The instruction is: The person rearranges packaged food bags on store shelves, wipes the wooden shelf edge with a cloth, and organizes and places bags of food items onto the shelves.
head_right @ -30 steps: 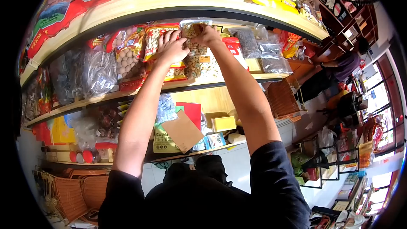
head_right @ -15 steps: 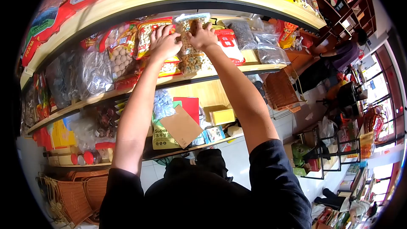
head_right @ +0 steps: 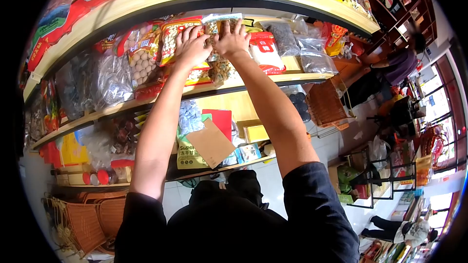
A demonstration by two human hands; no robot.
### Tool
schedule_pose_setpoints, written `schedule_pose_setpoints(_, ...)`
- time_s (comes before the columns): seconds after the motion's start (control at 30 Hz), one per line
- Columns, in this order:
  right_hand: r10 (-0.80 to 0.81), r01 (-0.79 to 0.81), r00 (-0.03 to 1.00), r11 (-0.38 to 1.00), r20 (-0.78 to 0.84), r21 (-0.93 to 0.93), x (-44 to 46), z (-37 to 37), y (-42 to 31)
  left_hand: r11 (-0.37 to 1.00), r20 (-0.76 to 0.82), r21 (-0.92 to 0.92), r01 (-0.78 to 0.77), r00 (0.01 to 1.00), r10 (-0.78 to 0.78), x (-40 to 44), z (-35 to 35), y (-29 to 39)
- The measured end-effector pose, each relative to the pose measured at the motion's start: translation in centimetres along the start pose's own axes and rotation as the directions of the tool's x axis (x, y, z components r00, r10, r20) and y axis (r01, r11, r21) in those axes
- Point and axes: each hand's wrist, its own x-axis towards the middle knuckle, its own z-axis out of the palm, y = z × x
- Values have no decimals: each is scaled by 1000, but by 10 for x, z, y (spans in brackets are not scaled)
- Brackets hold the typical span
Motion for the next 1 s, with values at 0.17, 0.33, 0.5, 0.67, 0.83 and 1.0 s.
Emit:
schedule_pose_setpoints(0.17,-130,133,991,988,-43,82,-2,6,7,1000,-16,-4,-14,1000,14,-1,1,-1)
schedule_pose_setpoints(0.33,-131,133,991,985,-26,106,3,7,9,1000,-7,-1,-16,1000,16,0,1,-2)
schedule_pose_setpoints(0.5,-119,111,978,992,169,59,14,-7,6,1000,30,23,-14,999,14,1,-3,-1)
schedule_pose_setpoints(0.67,-88,84,996,993,35,88,6,7,3,1000,33,21,-17,999,17,1,-2,-1)
schedule_pose_setpoints(0.83,-84,81,996,993,26,86,2,4,4,995,-69,-85,-52,997,47,0,2,-5)
schedule_pose_setpoints(1.0,-68,74,996,991,-58,108,1,10,3,582,147,-810,74,986,80,-11,-31,-10)
